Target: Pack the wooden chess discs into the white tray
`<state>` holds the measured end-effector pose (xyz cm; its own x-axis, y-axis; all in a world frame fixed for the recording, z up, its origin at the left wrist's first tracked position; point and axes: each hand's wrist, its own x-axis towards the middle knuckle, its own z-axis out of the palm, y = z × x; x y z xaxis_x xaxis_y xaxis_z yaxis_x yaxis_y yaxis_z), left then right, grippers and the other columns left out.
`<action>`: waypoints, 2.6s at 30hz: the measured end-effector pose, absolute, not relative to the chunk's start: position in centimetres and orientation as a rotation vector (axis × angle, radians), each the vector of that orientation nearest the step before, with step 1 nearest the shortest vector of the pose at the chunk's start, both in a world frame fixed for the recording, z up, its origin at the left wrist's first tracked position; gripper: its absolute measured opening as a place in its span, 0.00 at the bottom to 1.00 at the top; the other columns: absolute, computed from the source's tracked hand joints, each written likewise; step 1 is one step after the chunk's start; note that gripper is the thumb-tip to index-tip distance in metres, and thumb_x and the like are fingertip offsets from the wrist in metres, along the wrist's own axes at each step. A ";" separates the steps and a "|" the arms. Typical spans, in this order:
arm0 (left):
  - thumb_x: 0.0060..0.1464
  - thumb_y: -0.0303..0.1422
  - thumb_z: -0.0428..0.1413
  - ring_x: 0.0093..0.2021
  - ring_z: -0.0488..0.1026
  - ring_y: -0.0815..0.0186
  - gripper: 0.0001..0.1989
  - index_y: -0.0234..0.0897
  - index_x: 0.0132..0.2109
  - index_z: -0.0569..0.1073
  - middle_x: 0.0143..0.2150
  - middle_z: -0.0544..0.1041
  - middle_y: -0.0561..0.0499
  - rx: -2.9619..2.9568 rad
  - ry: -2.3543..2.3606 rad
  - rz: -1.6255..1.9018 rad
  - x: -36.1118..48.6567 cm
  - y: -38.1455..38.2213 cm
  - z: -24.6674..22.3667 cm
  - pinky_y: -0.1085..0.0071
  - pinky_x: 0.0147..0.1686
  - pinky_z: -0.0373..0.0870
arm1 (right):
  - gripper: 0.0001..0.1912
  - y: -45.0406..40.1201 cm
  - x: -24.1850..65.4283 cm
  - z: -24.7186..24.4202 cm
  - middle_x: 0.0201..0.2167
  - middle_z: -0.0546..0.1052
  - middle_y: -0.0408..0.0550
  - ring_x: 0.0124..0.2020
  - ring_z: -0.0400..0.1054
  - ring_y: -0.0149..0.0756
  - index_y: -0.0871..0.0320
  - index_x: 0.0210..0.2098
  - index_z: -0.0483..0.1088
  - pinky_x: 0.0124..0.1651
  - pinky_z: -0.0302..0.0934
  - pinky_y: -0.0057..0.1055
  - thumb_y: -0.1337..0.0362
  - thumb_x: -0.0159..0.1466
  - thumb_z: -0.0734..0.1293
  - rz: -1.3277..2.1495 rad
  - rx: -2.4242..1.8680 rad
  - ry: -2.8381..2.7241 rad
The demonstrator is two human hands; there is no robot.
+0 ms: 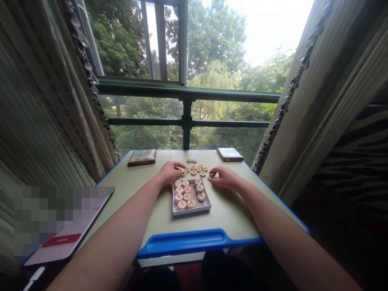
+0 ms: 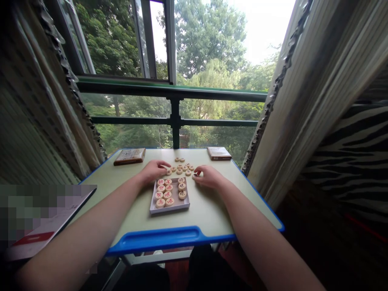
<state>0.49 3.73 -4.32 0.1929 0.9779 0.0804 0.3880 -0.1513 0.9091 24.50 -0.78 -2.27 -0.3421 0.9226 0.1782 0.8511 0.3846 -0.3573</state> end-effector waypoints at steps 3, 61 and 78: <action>0.35 0.24 0.54 0.20 0.63 0.71 0.15 0.32 0.35 0.77 0.23 0.73 0.50 1.670 1.331 0.958 0.4 3.8 -4.4 0.74 0.20 0.58 | 0.13 -0.9 24.2 -2.5 0.34 0.75 0.48 0.27 0.64 0.29 0.59 0.37 0.72 0.32 0.58 0.27 0.60 0.54 0.64 0.297 -1.489 -2.291; 0.44 0.39 0.59 0.30 0.71 0.67 0.15 0.34 0.38 0.77 0.31 0.78 0.47 2.564 0.769 1.008 3.0 -2.5 0.0 0.72 0.31 0.65 | 0.14 -6.6 21.5 -3.0 0.32 0.77 0.47 0.32 0.69 0.32 0.59 0.34 0.74 0.40 0.63 0.33 0.62 0.48 0.71 0.970 -1.035 -1.345; 0.47 0.41 0.55 0.29 0.71 0.69 0.16 0.33 0.38 0.77 0.32 0.78 0.47 2.290 0.788 0.841 3.1 -2.1 -0.8 0.75 0.27 0.64 | 0.14 -6.6 21.5 -3.7 0.32 0.76 0.48 0.31 0.69 0.33 0.58 0.37 0.71 0.37 0.65 0.31 0.60 0.51 0.69 0.608 -1.042 -1.713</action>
<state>3.15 -2.14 -0.83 0.6287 0.6840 0.3701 0.3254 -0.6635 0.6737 21.54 -6.64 -3.69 -0.1295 0.8612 0.4915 0.3589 0.5028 -0.7864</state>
